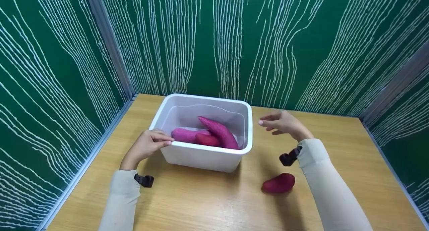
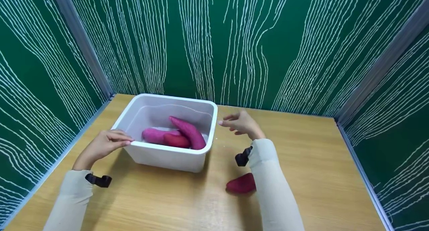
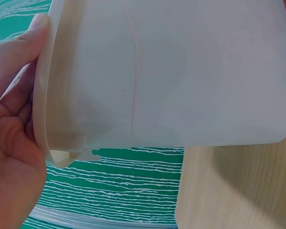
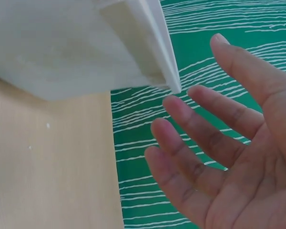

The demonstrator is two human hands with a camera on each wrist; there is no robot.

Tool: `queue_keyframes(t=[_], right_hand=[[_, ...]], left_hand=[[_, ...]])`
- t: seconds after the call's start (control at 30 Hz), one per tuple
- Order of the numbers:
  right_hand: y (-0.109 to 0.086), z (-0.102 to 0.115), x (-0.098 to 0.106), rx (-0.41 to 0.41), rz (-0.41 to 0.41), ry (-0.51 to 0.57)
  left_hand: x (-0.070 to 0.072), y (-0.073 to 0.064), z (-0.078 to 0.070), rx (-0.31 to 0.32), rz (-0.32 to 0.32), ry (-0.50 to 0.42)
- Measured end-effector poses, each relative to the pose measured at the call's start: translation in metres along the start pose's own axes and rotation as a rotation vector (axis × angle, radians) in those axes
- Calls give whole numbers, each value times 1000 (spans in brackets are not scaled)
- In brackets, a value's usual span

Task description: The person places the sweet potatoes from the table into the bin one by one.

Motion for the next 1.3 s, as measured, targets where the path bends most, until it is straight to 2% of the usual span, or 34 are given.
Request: queue_keyframes(t=[0.17, 0.33, 0.73, 1.03, 1.3], right_hand=[[-5, -14, -1, 26, 50, -20], [-7, -28, -3, 51, 65, -24], [-19, -51, -11, 104, 113, -21], [-27, -68, -21, 161, 216, -46], [-34, -83, -29, 162, 292, -41]], left_hand=[[0, -1, -1, 14, 3, 9], [-1, -1, -2, 33, 4, 1], [-1, 0, -1, 26, -2, 7], [0, 0, -3, 29, 12, -4], [0, -2, -2, 60, 12, -8]])
Point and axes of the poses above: each hand's wrist, its own y-axis towards the middle knuckle, its own x-axis out of the back of the hand, z = x × y, the point moved 3 cm from there along y, towards the middle knuckle, and after that the axes turned 4 degrees about -y, right-handed, at the moved point
